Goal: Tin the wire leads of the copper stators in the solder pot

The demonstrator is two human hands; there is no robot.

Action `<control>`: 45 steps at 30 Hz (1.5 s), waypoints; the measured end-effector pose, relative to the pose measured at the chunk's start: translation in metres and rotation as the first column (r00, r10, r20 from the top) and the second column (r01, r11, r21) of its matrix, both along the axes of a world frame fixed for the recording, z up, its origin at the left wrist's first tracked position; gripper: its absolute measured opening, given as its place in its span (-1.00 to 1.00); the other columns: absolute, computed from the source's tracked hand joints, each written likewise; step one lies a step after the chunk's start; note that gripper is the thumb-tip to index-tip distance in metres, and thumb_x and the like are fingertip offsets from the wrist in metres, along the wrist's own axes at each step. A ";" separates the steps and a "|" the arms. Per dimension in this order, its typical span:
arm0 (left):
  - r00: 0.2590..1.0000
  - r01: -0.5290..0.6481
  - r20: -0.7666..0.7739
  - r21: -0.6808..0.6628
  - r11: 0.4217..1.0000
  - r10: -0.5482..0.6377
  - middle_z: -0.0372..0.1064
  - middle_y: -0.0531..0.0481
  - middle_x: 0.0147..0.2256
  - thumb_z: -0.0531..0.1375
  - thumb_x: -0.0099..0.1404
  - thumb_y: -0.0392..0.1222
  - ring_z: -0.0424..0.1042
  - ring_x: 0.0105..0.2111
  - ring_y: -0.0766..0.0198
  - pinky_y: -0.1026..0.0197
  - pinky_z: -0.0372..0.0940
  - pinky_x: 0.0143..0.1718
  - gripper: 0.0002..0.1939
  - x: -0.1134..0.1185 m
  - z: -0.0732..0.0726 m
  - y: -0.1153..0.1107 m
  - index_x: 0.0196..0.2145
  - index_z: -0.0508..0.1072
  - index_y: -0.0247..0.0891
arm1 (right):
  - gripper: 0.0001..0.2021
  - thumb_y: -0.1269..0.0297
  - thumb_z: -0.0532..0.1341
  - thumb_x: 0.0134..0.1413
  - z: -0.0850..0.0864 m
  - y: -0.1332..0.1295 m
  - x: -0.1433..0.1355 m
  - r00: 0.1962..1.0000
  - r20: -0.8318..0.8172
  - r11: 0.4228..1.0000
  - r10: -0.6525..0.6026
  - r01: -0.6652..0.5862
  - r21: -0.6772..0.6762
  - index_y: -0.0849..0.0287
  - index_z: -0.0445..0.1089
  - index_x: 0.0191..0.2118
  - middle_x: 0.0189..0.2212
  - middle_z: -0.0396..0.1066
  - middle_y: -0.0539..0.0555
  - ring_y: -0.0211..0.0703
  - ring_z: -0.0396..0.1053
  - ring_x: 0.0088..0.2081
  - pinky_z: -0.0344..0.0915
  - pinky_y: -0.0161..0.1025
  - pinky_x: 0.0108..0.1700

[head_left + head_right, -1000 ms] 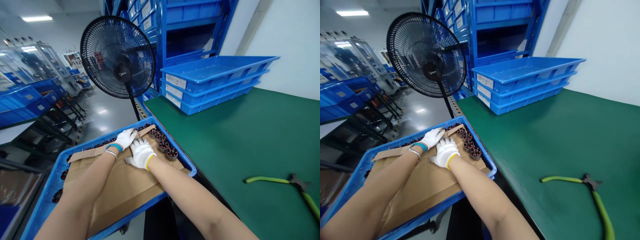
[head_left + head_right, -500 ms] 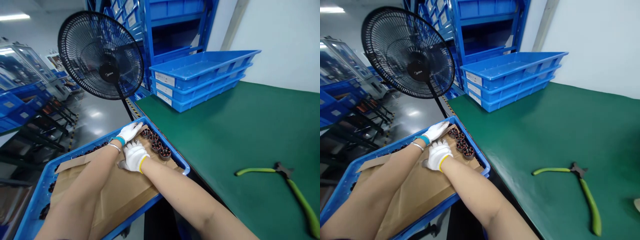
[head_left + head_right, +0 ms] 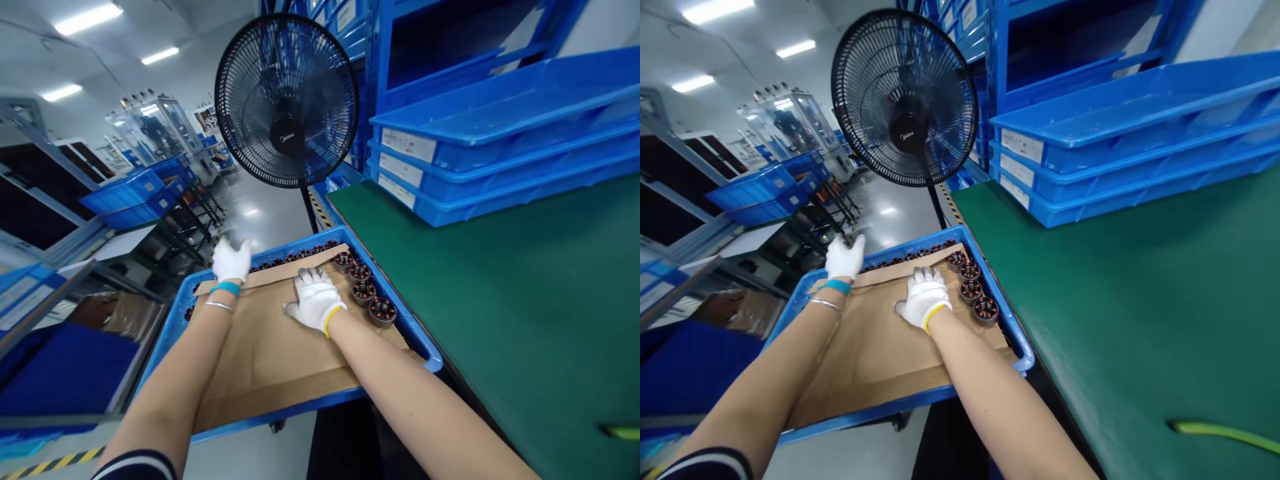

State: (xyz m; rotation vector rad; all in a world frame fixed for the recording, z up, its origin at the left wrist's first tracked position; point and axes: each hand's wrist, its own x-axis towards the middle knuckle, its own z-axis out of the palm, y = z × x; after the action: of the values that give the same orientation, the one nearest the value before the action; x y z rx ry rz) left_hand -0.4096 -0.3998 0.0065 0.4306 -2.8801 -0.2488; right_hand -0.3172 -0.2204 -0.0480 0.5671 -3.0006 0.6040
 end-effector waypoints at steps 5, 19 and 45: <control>0.974 0.042 0.228 -0.090 0.995 -0.020 0.49 -0.38 -0.04 0.00 0.33 0.29 0.42 0.07 -0.20 -0.12 0.29 0.07 -0.37 0.025 -0.015 -0.060 -0.10 0.54 -0.32 | -0.37 0.05 0.28 0.21 0.001 0.000 0.000 1.000 0.002 1.000 0.005 -0.005 0.013 0.45 0.27 0.21 0.30 0.07 0.40 0.28 -0.01 0.31 -0.13 0.14 0.36; 0.964 -0.197 0.170 -0.065 0.978 0.205 0.35 -0.23 0.10 0.11 0.40 0.14 0.38 0.07 0.01 -0.19 0.28 0.10 -0.48 0.026 -0.017 -0.109 0.11 0.38 -0.30 | -0.40 0.04 0.25 0.25 0.001 0.000 0.002 0.999 -0.044 0.998 0.010 -0.007 0.067 0.43 0.28 0.21 0.28 0.10 0.36 0.25 0.04 0.29 -0.09 0.08 0.35; 0.678 0.731 0.145 -0.228 0.643 -0.720 0.08 -0.26 0.33 0.12 0.32 -0.02 0.08 0.34 -0.03 -0.01 0.05 0.33 -0.37 0.027 -0.050 0.020 0.26 0.28 -0.39 | -0.51 0.11 0.27 0.18 -0.004 0.000 -0.004 0.977 -0.171 0.991 -0.126 0.132 0.024 0.31 0.32 0.13 0.20 0.19 0.34 0.18 0.19 0.14 0.10 0.00 0.22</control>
State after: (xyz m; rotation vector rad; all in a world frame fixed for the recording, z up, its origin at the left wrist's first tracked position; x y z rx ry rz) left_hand -0.3822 -0.3800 -0.0438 -0.8226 -2.8971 0.0453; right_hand -0.3210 -0.2203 -0.0516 0.3984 -2.8645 0.4693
